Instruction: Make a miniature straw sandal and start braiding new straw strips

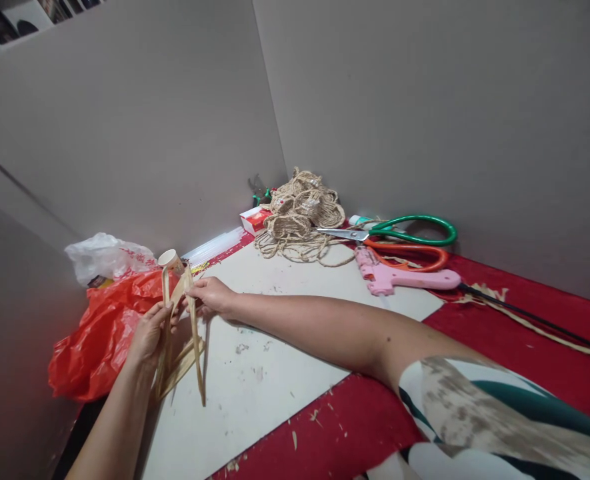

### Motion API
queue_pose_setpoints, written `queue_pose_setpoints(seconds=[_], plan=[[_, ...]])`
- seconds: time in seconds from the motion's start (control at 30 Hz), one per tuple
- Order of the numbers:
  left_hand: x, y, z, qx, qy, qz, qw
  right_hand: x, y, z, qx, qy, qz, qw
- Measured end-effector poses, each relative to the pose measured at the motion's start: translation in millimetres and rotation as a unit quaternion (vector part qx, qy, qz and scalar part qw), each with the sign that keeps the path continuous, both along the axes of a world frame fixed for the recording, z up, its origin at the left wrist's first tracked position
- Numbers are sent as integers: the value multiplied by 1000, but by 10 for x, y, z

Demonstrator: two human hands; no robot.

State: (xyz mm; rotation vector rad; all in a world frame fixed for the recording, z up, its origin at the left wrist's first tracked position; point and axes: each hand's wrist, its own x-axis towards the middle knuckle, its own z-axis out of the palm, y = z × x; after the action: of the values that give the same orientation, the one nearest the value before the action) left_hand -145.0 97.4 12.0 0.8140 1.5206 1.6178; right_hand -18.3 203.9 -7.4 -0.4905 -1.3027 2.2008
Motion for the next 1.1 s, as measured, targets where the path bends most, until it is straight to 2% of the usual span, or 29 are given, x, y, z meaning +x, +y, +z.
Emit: queue_pose_setpoints(seconds=[0.27, 0.43, 0.53, 0.67, 0.77, 0.87, 0.97, 1.03, 1.1], plan=[[-102, -16, -5, 2, 26, 49, 998, 15, 58, 41, -58, 1, -20, 998], [-277, -53, -55, -1, 97, 102, 990, 11, 141, 51, -74, 14, -101, 992], [-390, -74, -75, -6, 162, 138, 977, 14, 189, 49, -74, 16, -153, 985], [-530, -110, -65, -3, 265, 195, 944, -6, 194, 31, -50, 20, -152, 987], [-603, -166, 11, -24, 316, 210, 925, -34, 153, -3, -23, 28, -124, 992], [-596, -232, 177, -58, 369, 218, 902, -59, 120, -43, -2, 43, -104, 994], [-454, -260, 338, -8, 426, 235, 874, -78, 119, -69, 12, 56, -97, 994], [-290, -229, 358, 55, 408, 229, 882, -84, 122, -76, 30, 52, -91, 994], [-106, -159, 283, 83, 314, 186, 927, -84, 115, -83, 56, 48, -76, 994]])
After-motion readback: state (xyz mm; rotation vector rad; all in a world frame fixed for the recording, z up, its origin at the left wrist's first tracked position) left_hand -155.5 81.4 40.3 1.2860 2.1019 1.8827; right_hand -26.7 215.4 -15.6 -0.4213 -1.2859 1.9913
